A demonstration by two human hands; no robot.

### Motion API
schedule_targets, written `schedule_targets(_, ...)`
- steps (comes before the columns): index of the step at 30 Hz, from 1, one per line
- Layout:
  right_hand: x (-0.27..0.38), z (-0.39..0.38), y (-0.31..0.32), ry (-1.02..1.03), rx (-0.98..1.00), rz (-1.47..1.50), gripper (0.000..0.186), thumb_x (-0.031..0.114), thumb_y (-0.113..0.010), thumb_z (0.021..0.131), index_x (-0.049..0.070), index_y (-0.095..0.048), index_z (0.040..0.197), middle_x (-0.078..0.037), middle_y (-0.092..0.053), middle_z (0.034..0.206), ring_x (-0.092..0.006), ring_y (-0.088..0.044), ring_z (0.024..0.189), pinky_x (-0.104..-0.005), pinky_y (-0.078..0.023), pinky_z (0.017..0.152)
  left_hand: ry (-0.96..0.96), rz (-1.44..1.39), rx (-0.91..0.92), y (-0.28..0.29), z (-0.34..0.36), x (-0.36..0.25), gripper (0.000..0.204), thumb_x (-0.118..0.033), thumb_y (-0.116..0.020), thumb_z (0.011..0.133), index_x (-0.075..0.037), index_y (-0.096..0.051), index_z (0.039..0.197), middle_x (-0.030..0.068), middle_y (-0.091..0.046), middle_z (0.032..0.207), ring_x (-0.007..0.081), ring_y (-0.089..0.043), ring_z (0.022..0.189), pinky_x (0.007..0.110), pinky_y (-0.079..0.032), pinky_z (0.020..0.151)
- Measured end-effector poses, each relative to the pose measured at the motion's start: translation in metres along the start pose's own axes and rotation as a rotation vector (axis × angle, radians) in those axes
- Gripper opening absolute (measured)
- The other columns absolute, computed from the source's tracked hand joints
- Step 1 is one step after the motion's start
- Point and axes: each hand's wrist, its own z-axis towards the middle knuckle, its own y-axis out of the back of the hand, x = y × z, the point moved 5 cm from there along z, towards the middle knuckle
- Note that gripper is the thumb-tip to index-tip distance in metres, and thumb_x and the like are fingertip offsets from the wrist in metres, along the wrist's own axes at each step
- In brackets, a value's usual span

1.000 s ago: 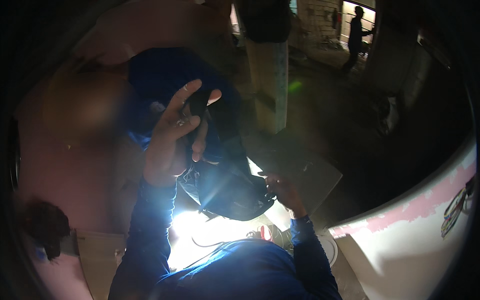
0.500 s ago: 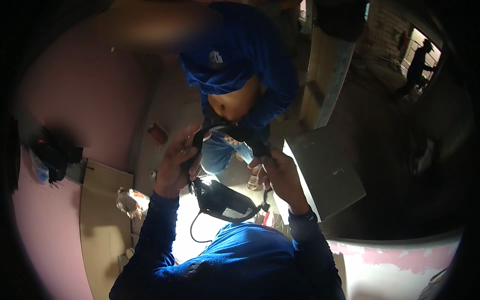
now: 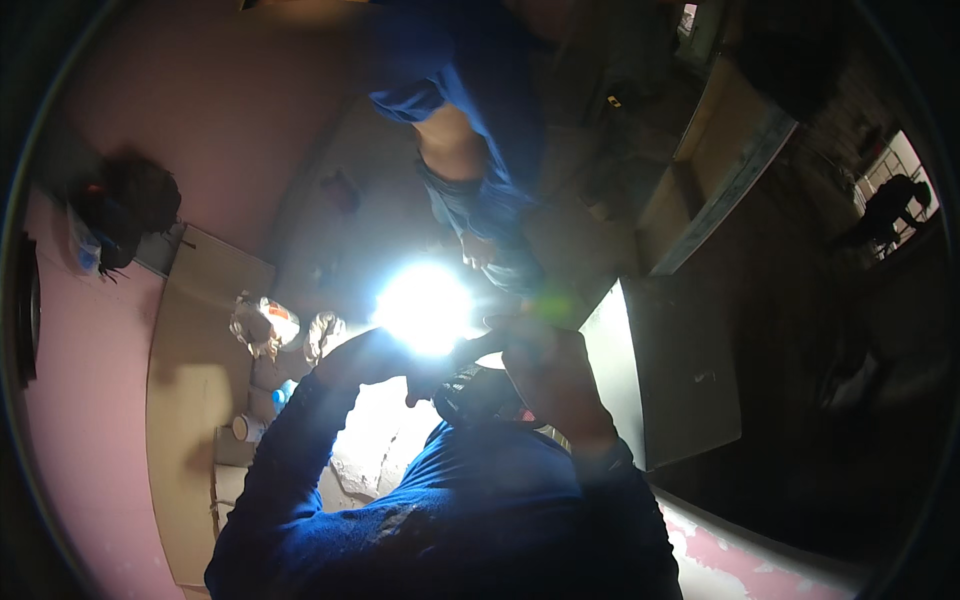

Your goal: The person applies plaster to a wall using a trowel and a hawk. They scoop plaster from the hawk and spread it onto the wall in smooth strokes, working on a section near the floor.

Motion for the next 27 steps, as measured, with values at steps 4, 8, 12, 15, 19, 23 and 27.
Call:
schedule_targets(4,0.003,0.002,0.003,-0.046,0.004,-0.087,0.035,0.002,-0.056,0.084,0.000,-0.071,0.116,-0.017,-0.074,0.088,-0.0165,-0.067,0.068,-0.0305,-0.053,0.064,-0.038,0.264,-0.106,-0.002,0.032,-0.010,0.030,-0.017,-0.067,0.089,-0.004,-0.056,0.114,0.0090,-0.066,0.080,0.0130,-0.063,0.065,0.028,-0.047,0.053)
schedule_targets(8,0.007,0.009,0.006,-0.030,0.005,-0.113,0.035,0.005,-0.059,0.086,0.000,-0.069,0.120,-0.018,-0.073,0.093,-0.0228,-0.070,0.071,-0.0337,-0.056,0.067,-0.077,0.356,-0.185,0.010,0.048,-0.019,0.026,-0.021,-0.069,0.089,-0.004,-0.059,0.107,0.0077,-0.065,0.077,0.0130,-0.063,0.067,0.029,-0.047,0.056)
schedule_targets(12,0.000,0.018,0.002,-0.122,0.068,-0.129,0.039,0.006,-0.059,0.086,0.000,-0.067,0.124,-0.021,-0.072,0.094,-0.0256,-0.071,0.070,-0.0336,-0.057,0.069,-0.120,0.418,-0.209,0.026,0.059,-0.020,0.025,-0.025,-0.071,0.089,-0.005,-0.061,0.099,0.0064,-0.064,0.075,0.0130,-0.062,0.069,0.030,-0.047,0.058)
schedule_targets(15,-0.005,0.023,-0.002,-0.160,0.085,-0.111,0.041,0.006,-0.059,0.086,-0.001,-0.065,0.126,-0.022,-0.071,0.094,-0.0275,-0.072,0.075,-0.0354,-0.057,0.072,-0.129,0.441,-0.233,0.035,0.063,-0.018,0.023,-0.025,-0.071,0.086,-0.005,-0.062,0.095,0.0069,-0.064,0.073,0.0141,-0.062,0.069,0.032,-0.048,0.061)
schedule_targets(19,-0.012,0.032,-0.012,-0.148,0.078,-0.135,0.042,0.008,-0.060,0.086,-0.002,-0.063,0.127,-0.024,-0.071,0.095,-0.0310,-0.073,0.081,-0.0389,-0.058,0.075,-0.192,0.692,-0.229,0.045,0.060,-0.023,0.023,-0.024,-0.071,0.083,-0.004,-0.064,0.093,0.0078,-0.067,0.075,0.0177,-0.064,0.070,0.034,-0.050,0.064)
schedule_targets(23,-0.018,0.041,-0.021,-0.132,0.111,-0.190,0.041,0.010,-0.061,0.087,-0.005,-0.063,0.125,-0.024,-0.071,0.100,-0.0336,-0.073,0.083,-0.0398,-0.058,0.076,0.035,0.595,-0.237,0.060,0.055,-0.017,0.029,-0.028,-0.071,0.084,-0.005,-0.068,0.101,0.0098,-0.070,0.082,0.0222,-0.068,0.077,0.034,-0.052,0.070)
schedule_targets(27,-0.027,0.049,-0.018,-0.171,0.088,-0.183,0.040,0.006,-0.058,0.087,-0.002,-0.065,0.126,-0.020,-0.073,0.099,-0.0228,-0.069,0.075,-0.0341,-0.055,0.070,0.106,0.668,-0.236,0.078,0.042,-0.017,0.042,-0.035,-0.072,0.088,-0.006,-0.068,0.117,0.0132,-0.071,0.098,0.0212,-0.069,0.090,0.033,-0.054,0.079)
